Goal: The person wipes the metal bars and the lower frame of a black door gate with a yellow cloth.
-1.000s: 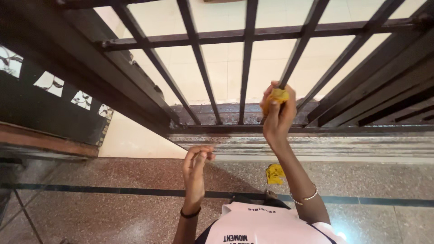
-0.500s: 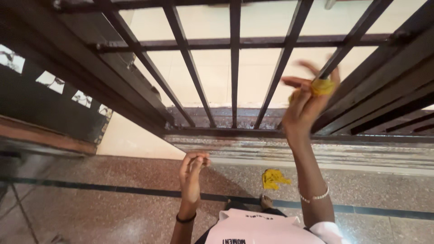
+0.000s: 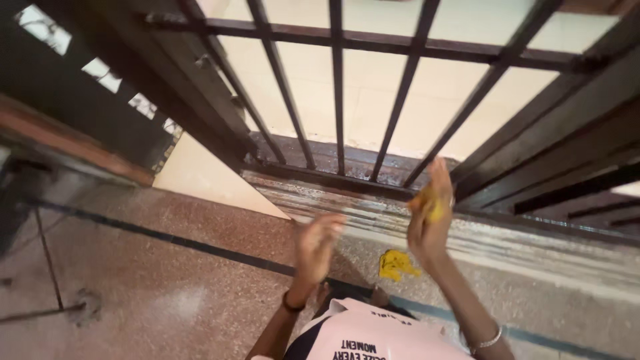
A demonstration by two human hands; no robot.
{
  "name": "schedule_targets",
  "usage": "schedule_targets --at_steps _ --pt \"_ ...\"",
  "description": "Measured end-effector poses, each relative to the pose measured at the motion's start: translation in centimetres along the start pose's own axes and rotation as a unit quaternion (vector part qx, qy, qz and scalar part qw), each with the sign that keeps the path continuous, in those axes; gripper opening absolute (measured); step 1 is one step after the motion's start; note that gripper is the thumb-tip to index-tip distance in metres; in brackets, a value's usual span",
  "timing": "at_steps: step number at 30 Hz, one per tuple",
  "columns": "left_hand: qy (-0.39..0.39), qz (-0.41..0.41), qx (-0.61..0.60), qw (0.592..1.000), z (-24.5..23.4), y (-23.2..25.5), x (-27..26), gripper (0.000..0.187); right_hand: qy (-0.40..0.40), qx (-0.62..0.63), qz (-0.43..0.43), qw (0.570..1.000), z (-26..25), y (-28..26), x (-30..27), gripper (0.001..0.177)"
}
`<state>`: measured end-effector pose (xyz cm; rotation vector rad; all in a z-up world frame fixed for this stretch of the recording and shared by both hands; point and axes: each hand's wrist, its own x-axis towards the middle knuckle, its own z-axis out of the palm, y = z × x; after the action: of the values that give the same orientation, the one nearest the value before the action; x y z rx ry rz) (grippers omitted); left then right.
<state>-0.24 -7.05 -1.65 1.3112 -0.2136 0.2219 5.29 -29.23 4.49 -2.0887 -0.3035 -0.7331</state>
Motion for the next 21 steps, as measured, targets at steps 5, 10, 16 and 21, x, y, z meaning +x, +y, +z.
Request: schedule_targets --at_steps 5,10,16,21 --pt "-0.100 -0.033 -0.019 0.994 6.5 1.0 -2.1 0.053 -0.094 -0.051 -0.091 0.990 1.3 -2.3 -4.4 0.058" --pt "-0.003 -0.188 -0.246 0.951 7.5 -2.9 -2.9 0.039 -0.232 -0.088 -0.108 0.963 0.2 -1.5 -4.3 0.066" --pt "0.073 0.019 -0.063 0.995 1.0 -3.5 0.2 0.030 -0.266 -0.011 -0.036 0.963 -1.2 -0.5 -3.4 0.079" --pt "0.332 -0.010 0.181 0.926 -8.1 -3.3 6.6 0.032 -0.187 0.026 0.000 0.982 -2.8 -1.2 -2.3 0.068"
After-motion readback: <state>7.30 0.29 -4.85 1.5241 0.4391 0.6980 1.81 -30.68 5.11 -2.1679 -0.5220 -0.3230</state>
